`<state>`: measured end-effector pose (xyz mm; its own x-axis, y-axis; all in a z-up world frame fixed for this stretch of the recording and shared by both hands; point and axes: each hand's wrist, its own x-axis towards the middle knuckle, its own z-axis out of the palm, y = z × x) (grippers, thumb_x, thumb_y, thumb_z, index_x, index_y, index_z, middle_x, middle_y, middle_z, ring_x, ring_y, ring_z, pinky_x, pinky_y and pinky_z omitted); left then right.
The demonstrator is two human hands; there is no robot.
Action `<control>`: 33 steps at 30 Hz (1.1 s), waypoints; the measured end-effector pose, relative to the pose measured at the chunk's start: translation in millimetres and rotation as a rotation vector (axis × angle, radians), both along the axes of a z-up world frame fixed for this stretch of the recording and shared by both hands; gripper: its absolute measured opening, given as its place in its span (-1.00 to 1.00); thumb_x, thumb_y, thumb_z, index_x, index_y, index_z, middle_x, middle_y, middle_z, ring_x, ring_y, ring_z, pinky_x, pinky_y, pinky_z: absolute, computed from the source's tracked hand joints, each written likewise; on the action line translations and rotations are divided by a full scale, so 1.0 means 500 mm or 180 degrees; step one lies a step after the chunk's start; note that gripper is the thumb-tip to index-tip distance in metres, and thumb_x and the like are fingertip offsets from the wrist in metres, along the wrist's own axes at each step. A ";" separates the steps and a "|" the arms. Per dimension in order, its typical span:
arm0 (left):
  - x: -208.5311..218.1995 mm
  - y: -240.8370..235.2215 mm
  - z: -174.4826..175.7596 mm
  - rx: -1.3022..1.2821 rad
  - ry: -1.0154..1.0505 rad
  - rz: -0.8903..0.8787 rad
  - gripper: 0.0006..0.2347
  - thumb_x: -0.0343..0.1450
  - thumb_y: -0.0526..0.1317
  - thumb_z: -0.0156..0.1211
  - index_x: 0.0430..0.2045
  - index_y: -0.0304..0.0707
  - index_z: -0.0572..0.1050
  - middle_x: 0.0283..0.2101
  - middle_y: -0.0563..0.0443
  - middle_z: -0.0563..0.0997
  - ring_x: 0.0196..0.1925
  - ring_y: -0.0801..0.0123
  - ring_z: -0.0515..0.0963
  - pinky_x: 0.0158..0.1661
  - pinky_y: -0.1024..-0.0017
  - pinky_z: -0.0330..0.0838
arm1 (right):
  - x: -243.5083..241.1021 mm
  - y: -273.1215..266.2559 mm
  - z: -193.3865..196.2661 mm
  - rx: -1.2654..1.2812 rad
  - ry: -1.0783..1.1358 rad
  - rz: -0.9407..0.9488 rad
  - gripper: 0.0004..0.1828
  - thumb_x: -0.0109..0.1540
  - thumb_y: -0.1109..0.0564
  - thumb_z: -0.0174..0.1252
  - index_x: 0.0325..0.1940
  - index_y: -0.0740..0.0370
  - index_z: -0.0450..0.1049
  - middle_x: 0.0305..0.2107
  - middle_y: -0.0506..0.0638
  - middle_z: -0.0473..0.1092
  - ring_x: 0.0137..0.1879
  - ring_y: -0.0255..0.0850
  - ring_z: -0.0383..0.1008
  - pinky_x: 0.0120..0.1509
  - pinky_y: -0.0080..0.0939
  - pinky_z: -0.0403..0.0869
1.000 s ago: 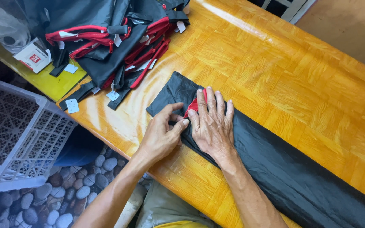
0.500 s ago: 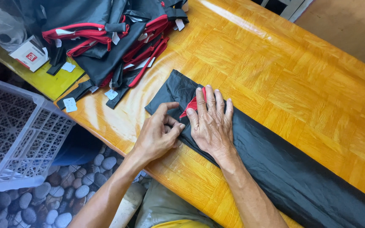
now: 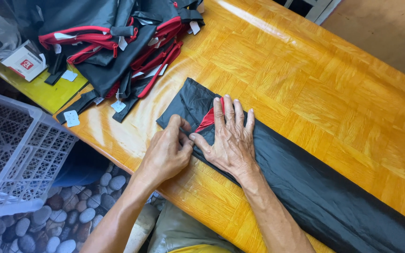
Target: The person folds a large black fabric item with red accents on a wooden table. They smooth the material, fold it lengthwise multiple times, and tuck the ends to create a compact bundle.
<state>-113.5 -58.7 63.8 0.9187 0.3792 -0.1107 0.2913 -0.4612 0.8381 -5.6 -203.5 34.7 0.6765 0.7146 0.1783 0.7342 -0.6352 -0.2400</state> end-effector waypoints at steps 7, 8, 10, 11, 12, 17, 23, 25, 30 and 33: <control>0.084 -0.008 -0.034 0.1773 -0.1458 -0.1090 -0.60 0.53 -0.14 -0.04 0.30 -0.19 0.34 0.32 -0.23 0.43 0.44 -0.23 0.26 0.31 -0.25 0.14 | 0.000 -0.003 -0.013 -0.0234 -0.0196 -0.0024 -0.05 0.15 -0.21 0.13 0.51 0.29 0.10 0.47 0.26 -0.05 0.56 0.22 -0.11 0.53 0.54 -0.14; 0.093 -0.004 -0.042 0.1783 -0.0957 -0.1282 -0.51 0.55 0.01 -0.15 0.38 -0.16 0.21 0.42 -0.23 0.27 0.49 -0.22 0.13 0.34 -0.33 -0.17 | 0.004 -0.003 -0.017 -0.0200 -0.0124 -0.0019 -0.02 0.11 -0.20 0.12 0.52 0.29 0.10 0.47 0.25 -0.05 0.57 0.20 -0.12 0.53 0.53 -0.17; 0.107 0.007 -0.056 0.1798 -0.0463 -0.1503 -0.42 0.56 0.15 -0.26 0.47 -0.13 0.09 0.52 -0.24 0.12 0.55 -0.21 -0.01 0.36 -0.40 -0.48 | 0.009 -0.003 -0.022 -0.0151 -0.0053 -0.0048 0.01 0.07 -0.20 0.11 0.53 0.28 0.09 0.48 0.24 -0.04 0.58 0.19 -0.14 0.54 0.52 -0.20; 0.108 0.014 -0.064 0.1838 -0.0395 -0.1457 -0.36 0.54 0.23 -0.25 0.48 -0.10 0.05 0.53 -0.19 0.12 0.56 -0.12 -0.02 0.34 -0.42 -0.52 | 0.010 -0.002 -0.022 -0.0130 -0.0011 -0.0052 0.07 0.01 -0.20 0.16 0.53 0.29 0.07 0.48 0.25 -0.04 0.58 0.20 -0.12 0.53 0.52 -0.20; 0.110 0.022 -0.072 0.1878 -0.0327 -0.1411 -0.30 0.51 0.31 -0.23 0.50 -0.07 0.01 0.53 -0.14 0.12 0.57 -0.03 -0.03 0.33 -0.44 -0.56 | 0.010 -0.001 -0.024 -0.0108 0.0032 -0.0056 0.14 -0.05 -0.21 0.20 0.54 0.30 0.06 0.47 0.26 -0.04 0.57 0.22 -0.10 0.53 0.53 -0.19; 0.129 0.048 -0.080 0.2192 0.0029 -0.1212 -0.15 0.39 0.48 -0.23 0.48 -0.09 0.05 0.56 -0.05 0.06 0.59 0.07 -0.07 0.38 -0.38 -0.47 | 0.000 0.004 -0.010 -0.0044 0.0017 -0.0070 0.14 -0.01 -0.29 0.21 0.53 0.31 0.06 0.47 0.28 -0.02 0.57 0.23 -0.10 0.53 0.55 -0.19; 0.141 0.070 -0.086 0.2178 0.0120 -0.0978 -0.22 0.45 0.43 -0.26 0.48 -0.07 0.07 0.53 -0.13 0.10 0.57 -0.03 0.00 0.44 -0.24 -0.31 | -0.003 0.006 -0.001 -0.0071 0.0006 -0.0113 0.17 0.07 -0.45 0.19 0.52 0.35 0.05 0.46 0.31 -0.01 0.56 0.24 -0.08 0.52 0.58 -0.18; 0.147 0.073 -0.088 0.2202 0.0079 -0.0979 -0.27 0.48 0.39 -0.29 0.47 -0.06 0.09 0.53 -0.13 0.12 0.57 -0.03 0.01 0.44 -0.23 -0.29 | -0.005 0.005 0.004 -0.0079 0.0054 -0.0104 0.22 0.08 -0.48 0.21 0.54 0.37 0.00 0.47 0.32 -0.04 0.57 0.24 -0.10 0.53 0.58 -0.20; 0.143 0.038 -0.037 0.1934 -0.0218 -0.1191 -0.33 0.55 0.26 -0.34 0.51 -0.14 -0.05 0.55 -0.21 0.02 0.58 -0.18 -0.16 0.36 -0.46 -0.34 | -0.011 0.007 0.012 -0.0018 0.0296 -0.0117 0.56 -0.09 -0.71 0.26 0.55 0.46 -0.15 0.49 0.38 -0.14 0.60 0.24 -0.18 0.53 0.60 -0.24; 0.152 0.013 -0.066 0.1665 -0.0604 -0.1753 -0.35 0.56 0.23 -0.29 0.51 -0.11 -0.08 0.58 -0.13 -0.03 0.60 -0.08 -0.18 0.40 -0.38 -0.32 | -0.011 0.009 0.001 -0.0205 0.0000 -0.0177 0.58 -0.16 -0.70 0.27 0.56 0.41 -0.11 0.49 0.29 -0.08 0.61 0.13 -0.16 0.57 0.52 -0.30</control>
<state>-37.5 -52.2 30.6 0.9749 -0.1771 0.1346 -0.2207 -0.8464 0.4846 -11.0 -199.0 35.4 0.7155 0.6858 0.1331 0.6973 -0.6892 -0.1972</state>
